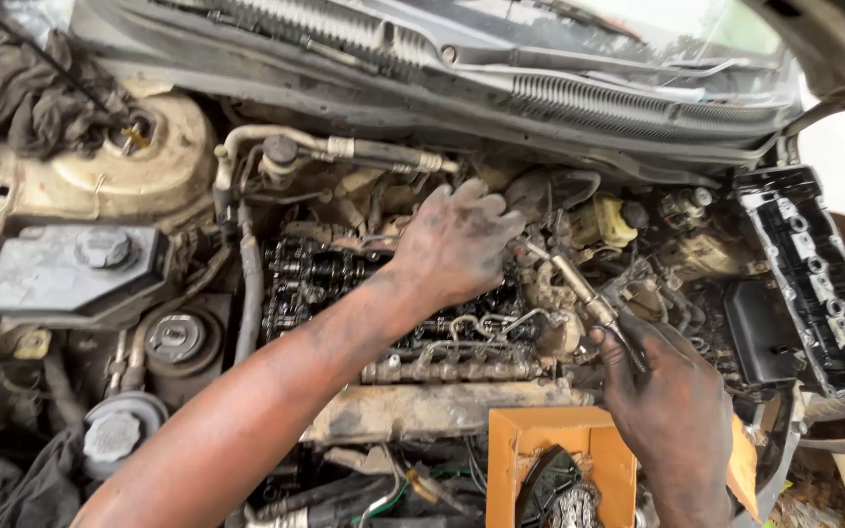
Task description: The person works on a car engine with the hood open, handling a timing chain and engine components in the cylinder head area. They pull a chain and parts from the engine, pick a socket wrench from a tray of tools on the ground, and use the wrench to loosen or tighten bolts on the engine.
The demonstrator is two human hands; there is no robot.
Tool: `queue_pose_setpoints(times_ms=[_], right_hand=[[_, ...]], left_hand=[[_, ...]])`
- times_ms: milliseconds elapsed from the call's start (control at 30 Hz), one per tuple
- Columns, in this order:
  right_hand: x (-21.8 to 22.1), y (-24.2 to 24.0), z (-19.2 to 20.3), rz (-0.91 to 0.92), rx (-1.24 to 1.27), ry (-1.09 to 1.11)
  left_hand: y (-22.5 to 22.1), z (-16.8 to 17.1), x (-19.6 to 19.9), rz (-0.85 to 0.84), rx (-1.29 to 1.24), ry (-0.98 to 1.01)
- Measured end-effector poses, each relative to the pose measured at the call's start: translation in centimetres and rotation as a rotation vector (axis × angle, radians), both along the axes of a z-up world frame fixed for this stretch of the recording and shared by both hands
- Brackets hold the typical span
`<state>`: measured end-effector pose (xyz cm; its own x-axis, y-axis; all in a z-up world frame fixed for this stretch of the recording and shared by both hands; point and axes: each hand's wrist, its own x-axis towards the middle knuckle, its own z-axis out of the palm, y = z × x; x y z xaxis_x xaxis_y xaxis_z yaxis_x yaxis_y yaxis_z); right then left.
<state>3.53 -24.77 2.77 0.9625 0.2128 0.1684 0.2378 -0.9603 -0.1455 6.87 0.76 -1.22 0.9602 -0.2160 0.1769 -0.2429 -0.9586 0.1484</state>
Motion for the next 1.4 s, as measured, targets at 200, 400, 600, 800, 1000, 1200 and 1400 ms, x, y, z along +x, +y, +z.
queue_pose_setpoints(times_ms=[200,400,600,800,1000,1200,1400], right_hand=[[2.5,-1.7,-1.1,0.142,-0.066,-0.023],[7.6,-1.5,-2.8,0.353,-0.152,0.013],[9.5,1.7,-2.2,0.348,-0.158,-0.028],[9.1,3.4,-1.4,0.366,-0.183,-0.01],[10.8,3.5,-2.8,0.463,-0.156,-0.107],[13.3,5.0,-3.5,0.078,-0.407,0.045],[15.4,2.7,-6.6,0.376,-0.276,-0.41]], left_hand=[[0.6,0.7,-0.4,0.007,-0.057,0.0],[1.6,1.1,-0.5,-0.065,-0.194,0.018],[3.9,-0.5,1.2,-0.128,-0.217,-0.032],[2.5,2.1,0.7,0.055,-0.142,0.103],[2.9,-1.7,1.7,-0.015,-0.189,-0.202],[-0.1,1.1,1.4,0.187,-0.116,0.09],[-1.6,-0.2,0.7,0.235,-0.173,-0.187]])
